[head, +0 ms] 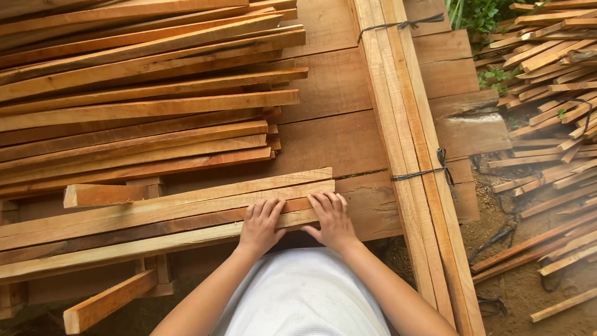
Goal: The person stacks thin wooden planks on a wooden workbench, aligning them carefully by hand. They then secure the stack using a black strap, wrapping it around the wood and tying it.
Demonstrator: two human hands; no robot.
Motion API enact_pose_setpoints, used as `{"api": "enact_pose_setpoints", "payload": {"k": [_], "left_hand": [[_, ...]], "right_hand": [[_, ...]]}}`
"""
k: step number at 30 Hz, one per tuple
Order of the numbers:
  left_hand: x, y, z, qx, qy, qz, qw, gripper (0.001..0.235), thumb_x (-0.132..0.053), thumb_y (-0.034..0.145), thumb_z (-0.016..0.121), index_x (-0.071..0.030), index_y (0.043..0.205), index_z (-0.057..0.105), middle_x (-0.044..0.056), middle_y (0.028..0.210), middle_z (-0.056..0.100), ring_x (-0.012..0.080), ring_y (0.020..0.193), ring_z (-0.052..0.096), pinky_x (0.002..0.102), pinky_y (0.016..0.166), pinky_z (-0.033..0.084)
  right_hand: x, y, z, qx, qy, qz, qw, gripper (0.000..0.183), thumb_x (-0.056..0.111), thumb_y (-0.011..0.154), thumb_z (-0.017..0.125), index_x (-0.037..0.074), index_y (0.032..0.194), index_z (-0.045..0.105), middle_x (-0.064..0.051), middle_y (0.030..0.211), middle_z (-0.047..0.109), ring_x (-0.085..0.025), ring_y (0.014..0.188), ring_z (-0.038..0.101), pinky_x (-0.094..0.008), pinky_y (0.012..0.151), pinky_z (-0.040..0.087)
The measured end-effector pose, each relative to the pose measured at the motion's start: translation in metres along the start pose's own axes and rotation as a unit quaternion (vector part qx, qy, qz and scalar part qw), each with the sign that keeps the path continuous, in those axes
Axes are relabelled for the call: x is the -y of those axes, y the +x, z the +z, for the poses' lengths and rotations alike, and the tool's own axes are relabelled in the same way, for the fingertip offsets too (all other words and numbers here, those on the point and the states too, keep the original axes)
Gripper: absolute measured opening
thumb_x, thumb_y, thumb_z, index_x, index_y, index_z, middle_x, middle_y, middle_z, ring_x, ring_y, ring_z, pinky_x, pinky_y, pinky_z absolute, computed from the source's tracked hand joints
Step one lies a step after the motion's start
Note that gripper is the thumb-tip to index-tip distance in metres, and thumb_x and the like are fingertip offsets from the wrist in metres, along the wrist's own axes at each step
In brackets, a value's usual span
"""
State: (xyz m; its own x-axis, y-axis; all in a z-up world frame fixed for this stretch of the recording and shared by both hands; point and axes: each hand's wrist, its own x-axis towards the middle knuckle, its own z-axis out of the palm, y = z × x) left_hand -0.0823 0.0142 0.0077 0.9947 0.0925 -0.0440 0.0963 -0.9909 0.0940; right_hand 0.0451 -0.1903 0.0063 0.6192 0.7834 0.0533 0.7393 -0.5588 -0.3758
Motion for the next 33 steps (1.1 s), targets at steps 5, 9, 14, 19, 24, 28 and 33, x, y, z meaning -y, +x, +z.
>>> {"api": "enact_pose_setpoints", "payload": {"k": [5, 9, 14, 19, 24, 28, 33], "left_hand": [[0.0, 0.014, 0.002, 0.069, -0.023, -0.024, 0.997, 0.09, -0.052, 0.056, 0.088, -0.023, 0.133, 0.052, 0.0, 0.13, 0.053, 0.0211, 0.128, 0.047, 0.038, 0.106, 0.033], [-0.004, 0.032, -0.015, 0.1, -0.078, 0.004, 0.992, 0.085, -0.047, 0.057, 0.088, -0.021, 0.129, 0.052, 0.001, 0.126, 0.055, 0.0223, 0.126, 0.05, 0.039, 0.105, 0.035], [-0.02, 0.04, -0.005, 0.09, -0.079, 0.016, 0.993, 0.085, -0.048, 0.057, 0.088, -0.02, 0.129, 0.051, 0.003, 0.127, 0.055, 0.0227, 0.125, 0.05, 0.039, 0.105, 0.034], [-0.028, 0.044, 0.0, 0.081, -0.085, 0.022, 0.993, 0.086, -0.048, 0.059, 0.088, -0.019, 0.131, 0.053, 0.003, 0.129, 0.055, 0.0221, 0.126, 0.05, 0.038, 0.106, 0.034], [-0.033, 0.038, -0.033, 0.037, -0.126, 0.009, 0.991, 0.076, -0.057, 0.072, 0.08, -0.019, 0.133, 0.055, 0.003, 0.131, 0.054, 0.0217, 0.125, 0.05, 0.037, 0.105, 0.033], [-0.024, 0.04, -0.017, 0.028, -0.102, -0.017, 0.994, 0.103, -0.081, 0.074, 0.069, -0.018, 0.151, 0.043, 0.006, 0.156, 0.039, 0.0265, 0.143, 0.032, 0.042, 0.115, 0.02], [-0.018, 0.058, -0.043, 0.196, -0.072, -0.021, 0.978, 0.138, -0.093, 0.059, 0.064, -0.013, 0.163, 0.022, 0.011, 0.171, 0.014, 0.0394, 0.157, 0.007, 0.06, 0.125, 0.003]], "right_hand": [[-0.01, 0.004, 0.006, 0.048, -0.023, -0.01, 0.999, 0.086, 0.045, 0.065, 0.088, 0.024, 0.141, 0.056, 0.002, 0.134, 0.052, -0.025, 0.135, 0.04, -0.048, 0.12, 0.024], [-0.018, 0.003, -0.013, 0.055, -0.005, 0.018, 0.998, 0.083, 0.046, 0.061, 0.09, 0.028, 0.135, 0.06, 0.003, 0.132, 0.05, -0.025, 0.136, 0.04, -0.046, 0.119, 0.028], [-0.027, 0.001, -0.029, 0.078, 0.033, 0.056, 0.995, 0.082, 0.039, 0.064, 0.091, 0.03, 0.138, 0.059, 0.0, 0.138, 0.046, -0.027, 0.139, 0.038, -0.046, 0.115, 0.037], [-0.04, -0.001, -0.036, 0.083, 0.086, 0.079, 0.99, 0.084, 0.029, 0.064, 0.091, 0.03, 0.141, 0.057, -0.005, 0.146, 0.041, -0.033, 0.138, 0.043, -0.049, 0.111, 0.044], [-0.04, 0.003, -0.047, 0.047, 0.313, 0.097, 0.944, 0.074, 0.046, 0.077, 0.085, 0.019, 0.141, 0.058, -0.011, 0.145, 0.048, -0.038, 0.136, 0.05, -0.051, 0.111, 0.044], [-0.066, 0.034, -0.025, 0.055, 0.428, 0.292, 0.853, 0.062, 0.047, 0.1, 0.059, 0.013, 0.151, 0.048, -0.019, 0.148, 0.049, -0.036, 0.135, 0.053, -0.052, 0.114, 0.044], [-0.078, 0.1, 0.013, 0.122, 0.435, 0.321, 0.832, 0.065, 0.058, 0.103, 0.057, 0.012, 0.148, 0.055, -0.015, 0.147, 0.057, -0.032, 0.139, 0.051, -0.05, 0.116, 0.041]]}}
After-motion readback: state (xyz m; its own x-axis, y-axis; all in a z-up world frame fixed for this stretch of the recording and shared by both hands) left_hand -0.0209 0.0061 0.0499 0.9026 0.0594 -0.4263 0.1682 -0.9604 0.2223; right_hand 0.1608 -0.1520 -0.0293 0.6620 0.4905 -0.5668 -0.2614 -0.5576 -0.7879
